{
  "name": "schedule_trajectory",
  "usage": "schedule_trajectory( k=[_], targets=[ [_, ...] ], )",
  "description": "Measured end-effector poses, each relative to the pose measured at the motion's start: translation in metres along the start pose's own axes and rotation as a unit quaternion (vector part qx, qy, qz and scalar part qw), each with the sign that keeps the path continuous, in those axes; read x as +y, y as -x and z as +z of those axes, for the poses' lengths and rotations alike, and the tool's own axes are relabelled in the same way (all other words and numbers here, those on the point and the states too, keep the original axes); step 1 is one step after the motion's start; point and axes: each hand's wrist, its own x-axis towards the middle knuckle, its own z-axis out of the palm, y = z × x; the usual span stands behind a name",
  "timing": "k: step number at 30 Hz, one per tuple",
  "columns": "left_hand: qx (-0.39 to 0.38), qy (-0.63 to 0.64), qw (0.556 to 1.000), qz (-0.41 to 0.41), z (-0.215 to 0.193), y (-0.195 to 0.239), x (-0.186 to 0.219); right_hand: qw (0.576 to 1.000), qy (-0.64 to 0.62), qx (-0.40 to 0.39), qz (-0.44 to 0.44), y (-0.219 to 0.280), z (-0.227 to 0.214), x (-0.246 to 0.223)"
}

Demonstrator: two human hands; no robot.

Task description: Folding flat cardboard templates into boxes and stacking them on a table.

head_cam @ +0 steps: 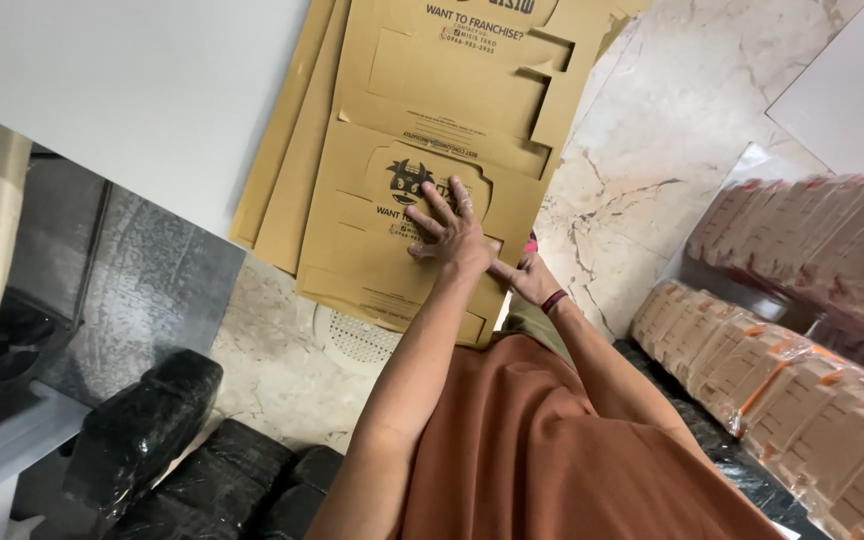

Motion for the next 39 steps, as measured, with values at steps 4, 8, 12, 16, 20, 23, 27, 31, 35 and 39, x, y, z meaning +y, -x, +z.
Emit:
schedule_trajectory(
  k=[4, 8, 12, 16, 20, 23, 27, 31, 35, 39],
  targets=[
    [-0.01, -0.002, 1.0, -0.015, 0.003, -0.004, 0.004, 0.999, 0.035, 0.003, -0.037, -0.026, -0.007, 0.07],
    [0.006, 0.01, 1.0, -0.023, 0.005, -0.009, 0.004, 0.996, 0.041, 0.02, -0.073, -0.027, 0.003, 0.066],
    [0.018, 0.01, 1.0, -0.024, 0.008, -0.009, 0.006, 0.998, -0.059, 0.005, 0.021, -0.006, 0.007, 0.014],
    [0.011, 0.012, 0.999, -0.033, 0.004, -0.003, 0.009, 0.986, -0.113, -0.026, 0.119, -0.021, -0.012, 0.027],
    [0.014, 0.015, 1.0, -0.023, 0.008, -0.008, 0.004, 0.973, -0.191, 0.003, 0.129, -0.033, -0.032, -0.013],
    [0.016, 0.002, 0.999, -0.029, 0.009, -0.005, 0.006, 0.997, -0.041, -0.016, 0.056, -0.031, -0.035, -0.024],
    [0.03, 0.008, 0.999, -0.019, 0.021, -0.027, -0.001, 0.996, 0.055, 0.026, -0.059, -0.049, -0.035, 0.003],
    [0.022, -0.015, 0.999, -0.026, 0.012, -0.006, 0.005, 0.999, 0.005, 0.038, -0.028, -0.023, -0.021, -0.034],
    [0.031, -0.002, 0.999, -0.017, 0.011, -0.01, 0.005, 0.997, -0.068, 0.036, 0.015, -0.031, -0.025, -0.019],
    [0.023, 0.004, 1.0, -0.001, 0.016, -0.016, -0.005, 0.995, -0.033, -0.011, 0.088, -0.003, -0.029, -0.077]
  ],
)
